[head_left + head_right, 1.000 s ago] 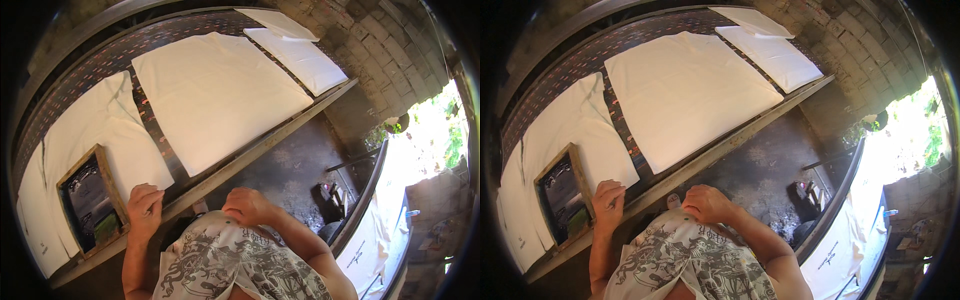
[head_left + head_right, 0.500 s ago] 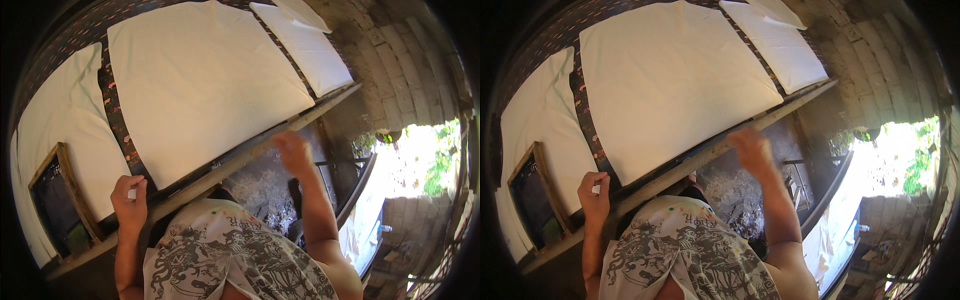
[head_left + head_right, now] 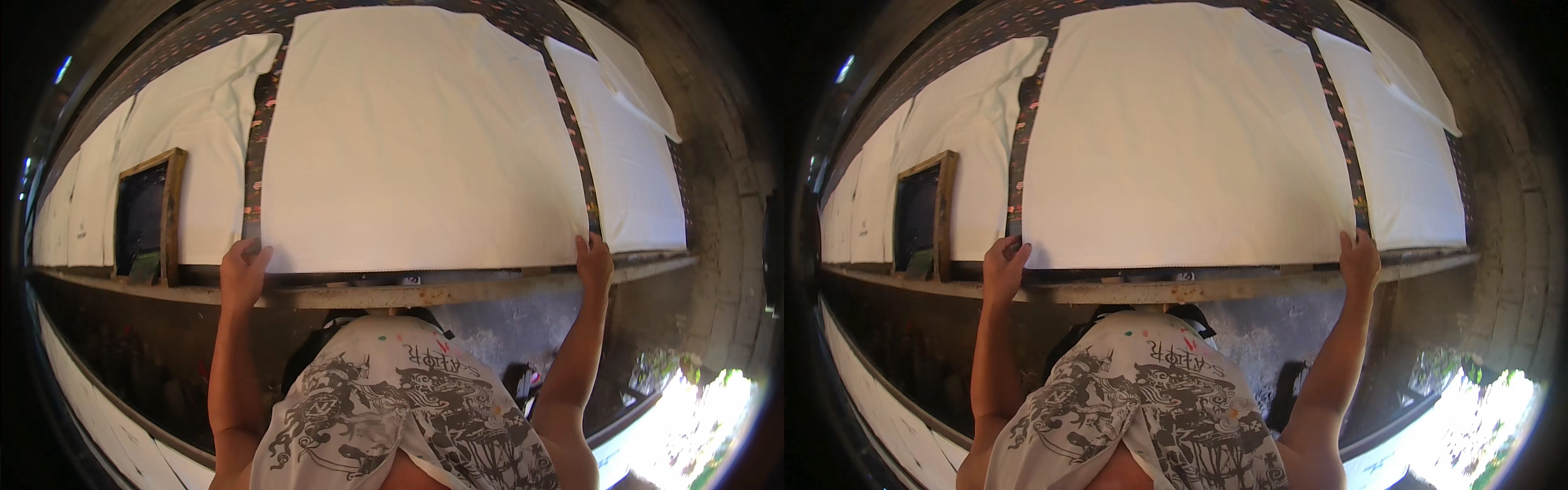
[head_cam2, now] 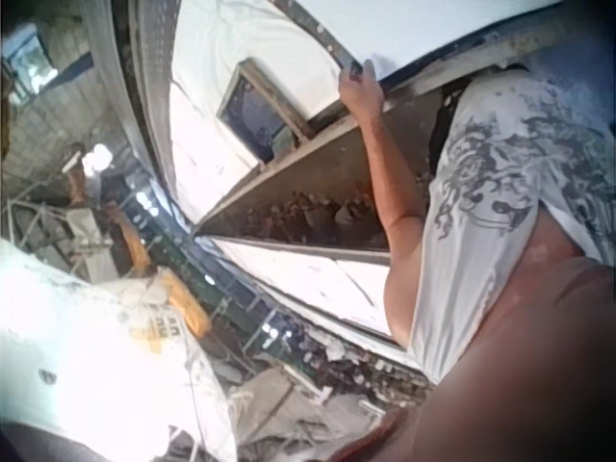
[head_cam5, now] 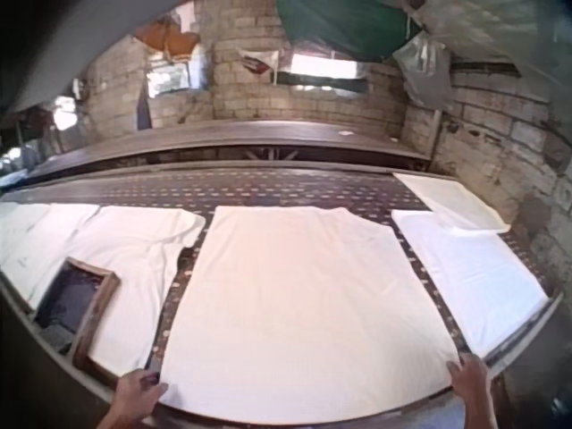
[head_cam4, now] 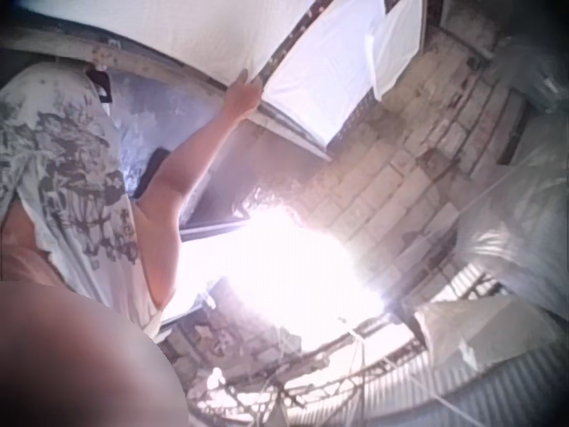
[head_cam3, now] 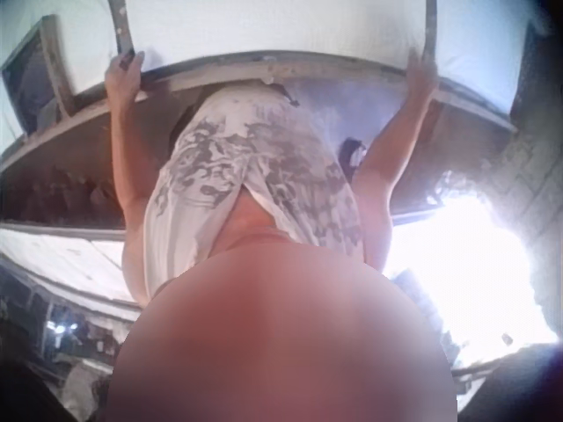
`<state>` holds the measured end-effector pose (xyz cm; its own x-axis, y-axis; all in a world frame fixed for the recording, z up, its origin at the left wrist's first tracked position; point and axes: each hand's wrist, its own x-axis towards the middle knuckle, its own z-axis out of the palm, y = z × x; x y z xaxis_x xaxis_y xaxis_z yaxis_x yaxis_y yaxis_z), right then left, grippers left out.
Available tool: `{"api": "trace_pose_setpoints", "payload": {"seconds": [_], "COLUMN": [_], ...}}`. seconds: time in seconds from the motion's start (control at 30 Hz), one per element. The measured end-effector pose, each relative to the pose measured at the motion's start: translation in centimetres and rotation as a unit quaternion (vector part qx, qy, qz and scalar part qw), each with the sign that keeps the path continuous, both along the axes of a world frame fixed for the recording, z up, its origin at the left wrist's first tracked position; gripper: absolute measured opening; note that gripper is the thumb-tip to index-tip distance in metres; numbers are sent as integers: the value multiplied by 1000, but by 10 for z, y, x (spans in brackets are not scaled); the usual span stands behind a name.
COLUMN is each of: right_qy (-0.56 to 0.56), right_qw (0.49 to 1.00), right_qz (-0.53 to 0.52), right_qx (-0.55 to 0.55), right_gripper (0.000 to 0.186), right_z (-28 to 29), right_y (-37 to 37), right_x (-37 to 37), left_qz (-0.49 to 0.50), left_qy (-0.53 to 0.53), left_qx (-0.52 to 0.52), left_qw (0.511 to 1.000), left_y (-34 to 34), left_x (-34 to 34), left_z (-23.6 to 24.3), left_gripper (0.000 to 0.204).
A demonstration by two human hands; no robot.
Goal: The person aligns a screen-printing frame over a white t-shirt, uses a squeegee to pull dark ink across the mesh, and then lifts the frame to reveal the printed logo. The process is repeated on multiple shirts laid out on a flat table.
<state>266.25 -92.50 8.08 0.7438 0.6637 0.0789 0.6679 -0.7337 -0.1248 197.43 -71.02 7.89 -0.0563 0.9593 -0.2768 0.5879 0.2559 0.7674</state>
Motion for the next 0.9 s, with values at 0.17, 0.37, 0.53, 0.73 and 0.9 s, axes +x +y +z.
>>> {"api": "trace_pose_setpoints", "payload": {"seconds": [0.17,0.37,0.53,0.73,0.9], "right_qy": [39,277,562,403,368], "right_qw": [999,955,707,757,746], "right_qz": [-26,-21,-6,163,82], "right_qx": [23,109,429,488,549], "right_gripper": [55,41,42,54,54], "right_z": [2,-4,78,229,264], "right_y": [6,-7,101,255,287], "right_x": [9,56,22,135,111], "left_qz": [43,-7,8,10,-33], "left_qy": [-59,-116,-258,-379,-398], "left_qx": [-98,-176,-54,136,242], "left_qw": [992,978,965,915,884], "left_y": [5,11,66,276,298], "left_x": [21,32,27,31,37], "left_z": [20,32,43,198,260], "left_gripper": [45,42,42,35,36]}}
